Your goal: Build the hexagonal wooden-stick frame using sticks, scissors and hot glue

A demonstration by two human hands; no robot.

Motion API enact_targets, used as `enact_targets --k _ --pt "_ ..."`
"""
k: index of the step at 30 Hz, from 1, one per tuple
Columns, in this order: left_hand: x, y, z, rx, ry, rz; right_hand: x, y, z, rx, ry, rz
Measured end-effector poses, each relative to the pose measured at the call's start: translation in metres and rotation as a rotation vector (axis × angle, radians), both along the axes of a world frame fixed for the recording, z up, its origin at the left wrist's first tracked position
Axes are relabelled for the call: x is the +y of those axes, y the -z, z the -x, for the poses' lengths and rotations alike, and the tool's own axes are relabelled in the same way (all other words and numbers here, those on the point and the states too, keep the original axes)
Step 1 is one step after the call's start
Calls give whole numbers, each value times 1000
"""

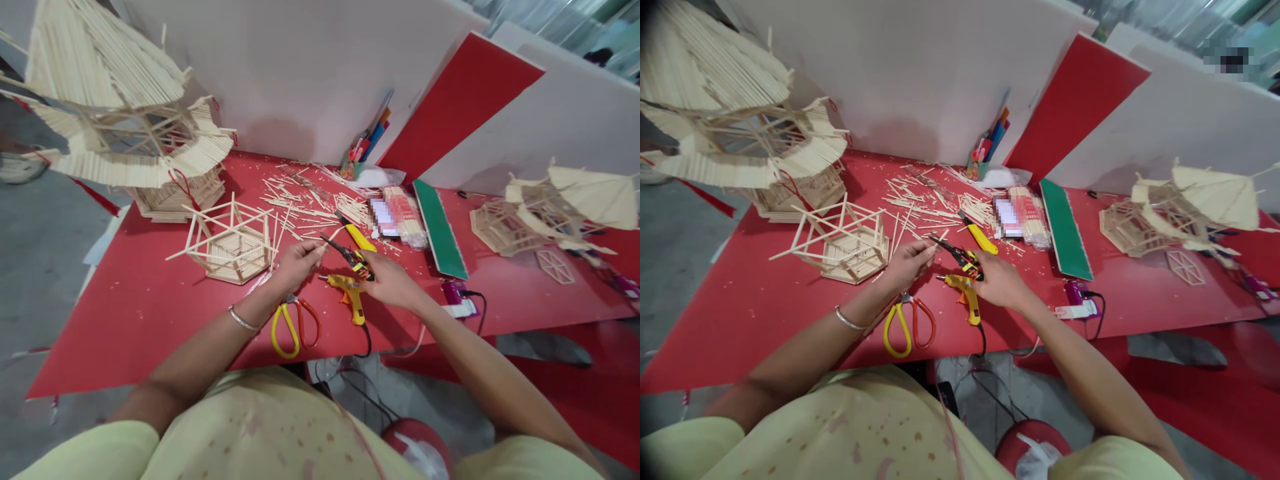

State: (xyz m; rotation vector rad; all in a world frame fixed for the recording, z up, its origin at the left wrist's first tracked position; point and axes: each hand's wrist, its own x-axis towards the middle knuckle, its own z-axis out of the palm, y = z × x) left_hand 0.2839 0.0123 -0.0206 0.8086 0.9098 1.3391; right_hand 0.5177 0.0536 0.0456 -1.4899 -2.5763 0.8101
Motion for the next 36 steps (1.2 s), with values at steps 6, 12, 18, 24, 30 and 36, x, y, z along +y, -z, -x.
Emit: enact_targets --k 6,12,18,24,30,36 --pt "-4 7 -5 172 -194 -116 -4 -12 8 332 33 841" --pt "-8 18 -7 141 -256 75 33 3 29 -151 156 291" --pt "-32 8 -1 166 -235 28 61 34 66 -530 119 -63" --pt "-58 -5 15 72 -160 111 38 23 62 -244 63 -398" --pt "-99 1 42 -29 -215 112 -82 29 60 37 -34 -107" --pt "-120 4 61 75 -286 74 -169 59 111 -248 10 -127"
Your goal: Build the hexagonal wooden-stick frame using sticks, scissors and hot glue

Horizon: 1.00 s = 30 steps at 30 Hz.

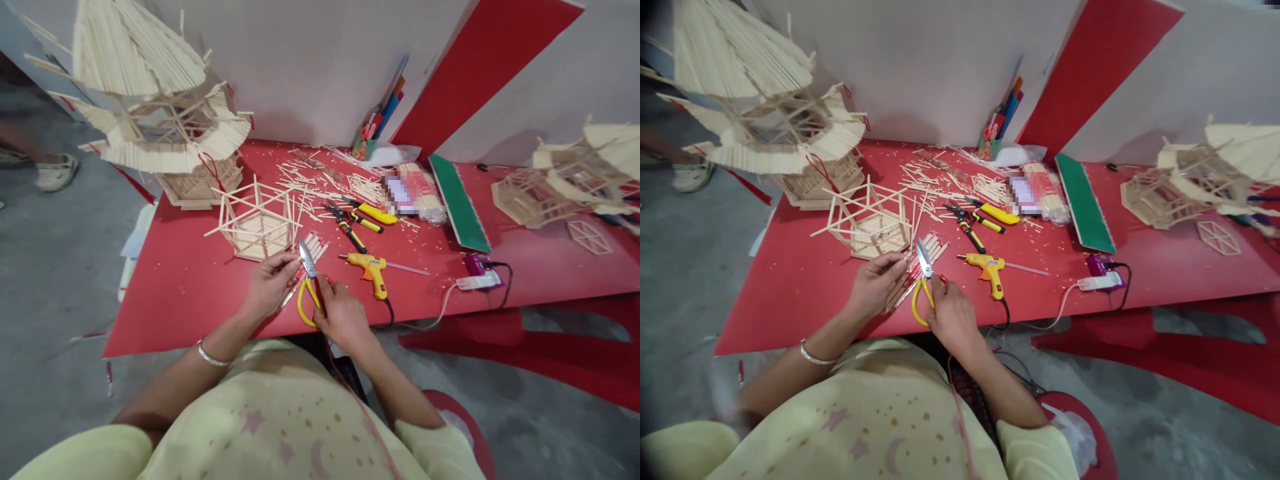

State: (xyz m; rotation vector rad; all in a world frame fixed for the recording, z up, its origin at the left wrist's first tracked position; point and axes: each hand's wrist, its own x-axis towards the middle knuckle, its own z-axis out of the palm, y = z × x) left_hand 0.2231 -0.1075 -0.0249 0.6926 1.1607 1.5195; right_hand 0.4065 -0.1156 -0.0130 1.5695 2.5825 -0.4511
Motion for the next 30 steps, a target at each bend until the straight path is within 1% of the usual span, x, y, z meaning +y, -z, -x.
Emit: enact_targets --k 3,6,8,11,13,15,18,20,22,25,30 --pt "-7 -3 12 115 -22 -50 4 -4 4 -52 55 14" --pt "-15 -4 27 205 -53 -71 8 -7 -13 -10 91 36" --pt "-20 -3 38 223 -54 -72 2 -6 -28 89 104 44" --pt "-27 1 49 245 -28 -98 -14 -3 -39 331 121 26" --pt "-31 2 52 262 3 -122 -24 -5 -34 483 121 -13" --pt "-34 0 53 286 33 -157 -27 -8 -21 550 95 -85" --pt "-37 -4 56 348 75 -253 -21 -15 2 476 18 -175" --pt "-38 -6 59 392 91 -315 -15 -19 13 390 -26 -196" --pt "-40 -7 62 418 85 -342 -10 -22 19 336 -53 -200" --pt "-42 -7 64 423 68 -323 -8 -24 22 302 -75 -173" --pt "-43 -7 64 439 81 -270 -10 -24 24 300 -76 -85"
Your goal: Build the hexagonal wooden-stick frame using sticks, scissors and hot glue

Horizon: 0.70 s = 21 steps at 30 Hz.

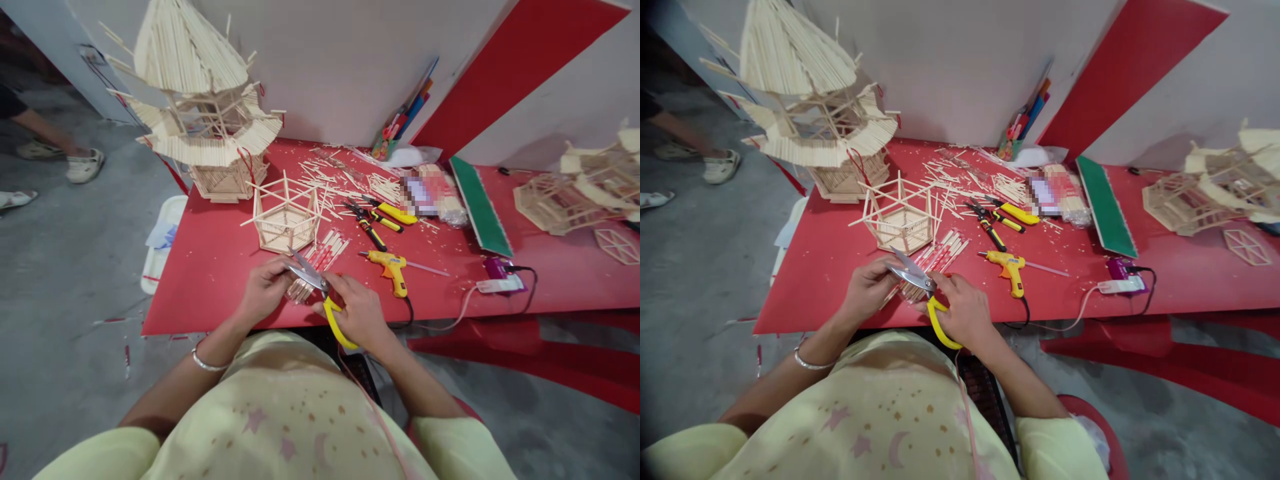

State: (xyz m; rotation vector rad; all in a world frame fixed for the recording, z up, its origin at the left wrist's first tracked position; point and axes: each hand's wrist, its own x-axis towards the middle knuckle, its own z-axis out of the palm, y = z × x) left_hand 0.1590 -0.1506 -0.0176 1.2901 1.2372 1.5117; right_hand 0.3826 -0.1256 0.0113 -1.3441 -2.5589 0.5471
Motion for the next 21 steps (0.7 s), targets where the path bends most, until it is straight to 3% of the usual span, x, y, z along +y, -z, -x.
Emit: enact_targets --k 6,13,21 --pt "-3 -1 -3 15 -55 24 -1 -1 2 -65 -2 34" --pt "-12 5 -14 5 -96 96 -8 17 -2 41 -10 148" --pt "-9 7 -10 -54 -29 121 0 11 -7 11 -23 42"
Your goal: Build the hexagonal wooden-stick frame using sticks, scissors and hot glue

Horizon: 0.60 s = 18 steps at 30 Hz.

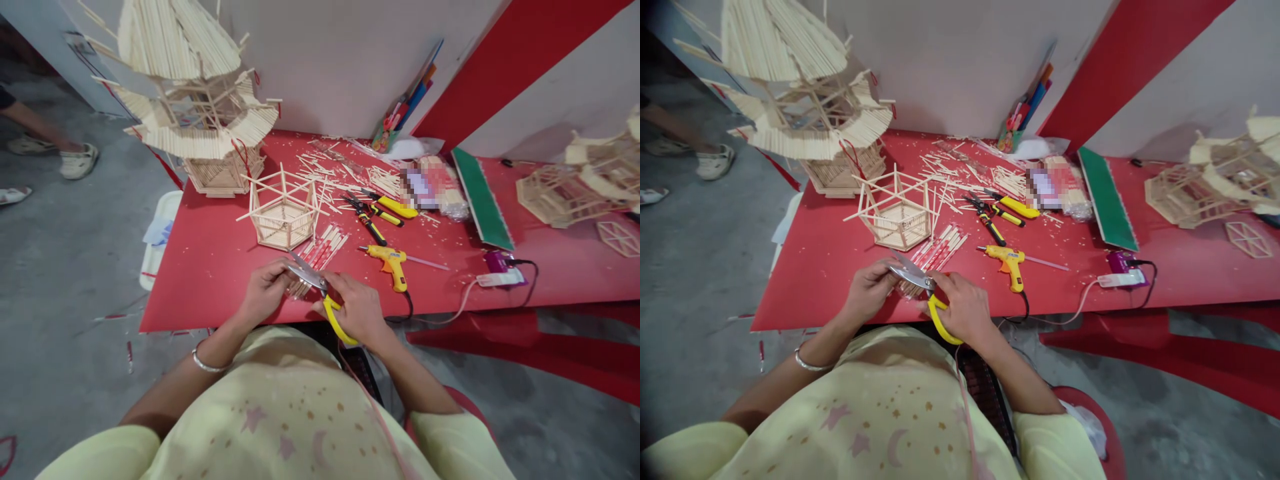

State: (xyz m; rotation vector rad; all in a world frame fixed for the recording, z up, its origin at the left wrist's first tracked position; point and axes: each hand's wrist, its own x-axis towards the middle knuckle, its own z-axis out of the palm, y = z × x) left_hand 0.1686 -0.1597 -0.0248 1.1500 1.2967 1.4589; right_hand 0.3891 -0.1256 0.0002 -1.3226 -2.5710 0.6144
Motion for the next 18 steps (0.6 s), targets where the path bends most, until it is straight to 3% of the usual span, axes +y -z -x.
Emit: enact_targets --k 8,14,18 --pt "5 0 2 -19 32 28 2 -1 -1 -25 -5 -19" --pt "6 -6 -2 -67 114 75 4 2 -3 78 -27 70" --pt "9 0 -1 -165 118 104 10 2 -6 33 -41 1"
